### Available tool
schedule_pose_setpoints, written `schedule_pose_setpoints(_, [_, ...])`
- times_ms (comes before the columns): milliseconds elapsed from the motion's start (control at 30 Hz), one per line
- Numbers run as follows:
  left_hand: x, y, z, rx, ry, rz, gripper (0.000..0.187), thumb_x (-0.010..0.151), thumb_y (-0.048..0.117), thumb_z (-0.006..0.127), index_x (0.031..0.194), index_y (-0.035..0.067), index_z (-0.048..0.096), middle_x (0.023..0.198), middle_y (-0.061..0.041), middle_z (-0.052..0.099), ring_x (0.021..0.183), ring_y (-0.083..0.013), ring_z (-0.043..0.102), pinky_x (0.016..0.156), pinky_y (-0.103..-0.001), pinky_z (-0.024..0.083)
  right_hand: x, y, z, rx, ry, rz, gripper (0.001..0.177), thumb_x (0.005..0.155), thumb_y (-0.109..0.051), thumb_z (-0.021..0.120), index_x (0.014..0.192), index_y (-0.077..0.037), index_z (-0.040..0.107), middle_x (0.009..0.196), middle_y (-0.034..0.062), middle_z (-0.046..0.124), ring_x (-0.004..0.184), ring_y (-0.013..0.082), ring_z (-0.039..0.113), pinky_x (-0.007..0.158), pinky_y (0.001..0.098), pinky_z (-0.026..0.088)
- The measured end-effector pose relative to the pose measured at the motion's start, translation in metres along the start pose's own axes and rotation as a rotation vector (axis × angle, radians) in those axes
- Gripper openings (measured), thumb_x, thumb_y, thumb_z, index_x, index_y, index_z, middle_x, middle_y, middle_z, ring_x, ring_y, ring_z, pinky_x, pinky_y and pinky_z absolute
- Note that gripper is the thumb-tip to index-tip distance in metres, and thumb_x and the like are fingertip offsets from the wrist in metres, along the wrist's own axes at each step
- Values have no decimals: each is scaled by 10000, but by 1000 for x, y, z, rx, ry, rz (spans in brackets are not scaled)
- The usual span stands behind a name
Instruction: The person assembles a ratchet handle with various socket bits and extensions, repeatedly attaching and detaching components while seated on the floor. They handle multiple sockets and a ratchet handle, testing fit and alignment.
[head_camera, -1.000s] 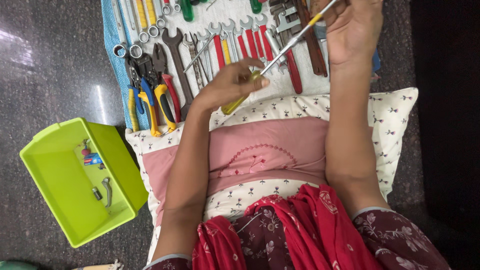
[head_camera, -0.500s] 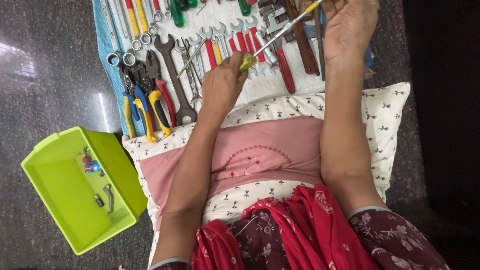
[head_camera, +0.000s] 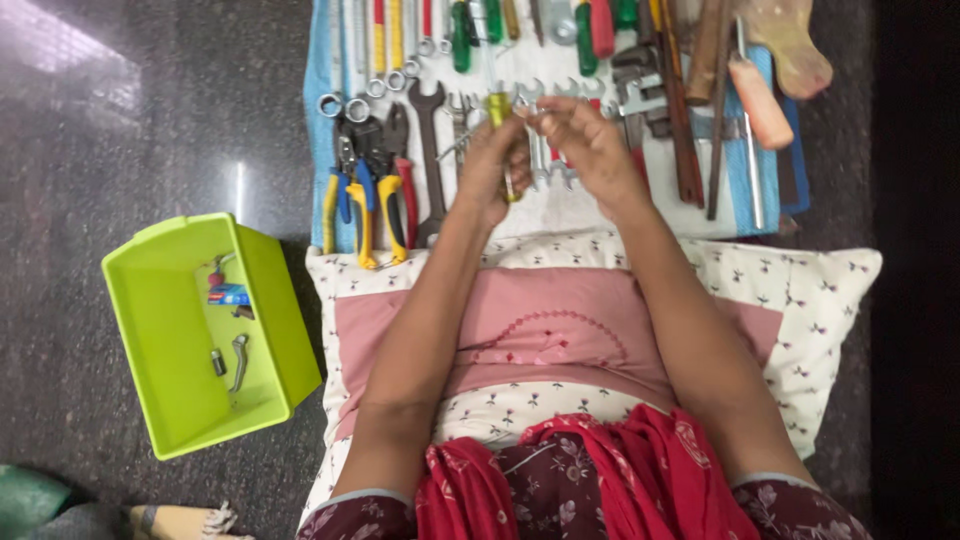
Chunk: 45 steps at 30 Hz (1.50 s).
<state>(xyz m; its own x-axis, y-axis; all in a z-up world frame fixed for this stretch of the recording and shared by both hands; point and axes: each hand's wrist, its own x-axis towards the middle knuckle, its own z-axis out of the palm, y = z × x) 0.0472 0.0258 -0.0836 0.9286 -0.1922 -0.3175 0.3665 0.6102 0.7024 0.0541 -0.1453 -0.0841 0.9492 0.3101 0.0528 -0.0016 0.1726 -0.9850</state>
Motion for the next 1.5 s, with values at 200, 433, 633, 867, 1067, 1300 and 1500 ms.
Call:
schedule_pose_setpoints(200, [5,-30,11,-47,-137,4,419,995,542,516,1038,131,582,782,-20,609,549,-132,564,478,-289,474,-6,3,12,11,-29,170,463,1072,-262,625,1476,-57,533,1053,-14,608,850,73,550,678,232,457])
schedule_pose_setpoints(433, [3,-26,8,984,-51,389,614,1076,583,351,1200,31,589,1000,-149,629,966,-304,665,854,-422,515,-7,-9,-4,-170,-66,-64,444,1082,-153,660,1489,-32,527,1332,9,622,1234,78,568,1044,214,487])
schedule_pose_setpoints(633, [9,52,-52,120,390,637,538,1142,445,584,1163,-90,532,1009,-199,612,942,-285,586,869,-412,513,-18,-41,0,-382,-71,154,476,980,-163,683,1432,-74,563,1128,30,681,929,106,655,779,299,592])
schedule_pose_setpoints(867, [-11,105,-130,-481,408,518,630,909,617,467,1180,53,542,981,-139,590,842,-249,629,800,-434,584,-29,-58,53,-1183,-229,-224,454,962,-225,756,1397,-152,649,1094,82,742,888,218,710,754,369,566])
schedule_pose_setpoints(1067, [-22,105,-139,-597,356,757,503,1029,547,509,778,115,449,636,-8,399,510,-126,386,460,-300,371,-31,-39,86,-1443,-121,-286,350,1022,-248,710,1340,-110,659,885,107,691,742,266,682,649,408,526])
schedule_pose_setpoints(1300, [-27,109,-134,-573,332,819,441,1078,401,479,730,147,384,570,15,317,433,-104,264,353,-281,236,-39,-19,92,-1095,-244,-88,301,1036,-323,671,1145,-45,631,790,130,658,661,280,639,607,407,484])
schedule_pose_setpoints(1500, [-19,105,-150,-571,115,784,377,1064,295,536,750,139,399,579,15,328,445,-99,285,397,-297,254,-39,-7,82,-879,-370,208,386,1084,-407,605,1018,-27,614,658,73,512,588,192,471,558,363,396])
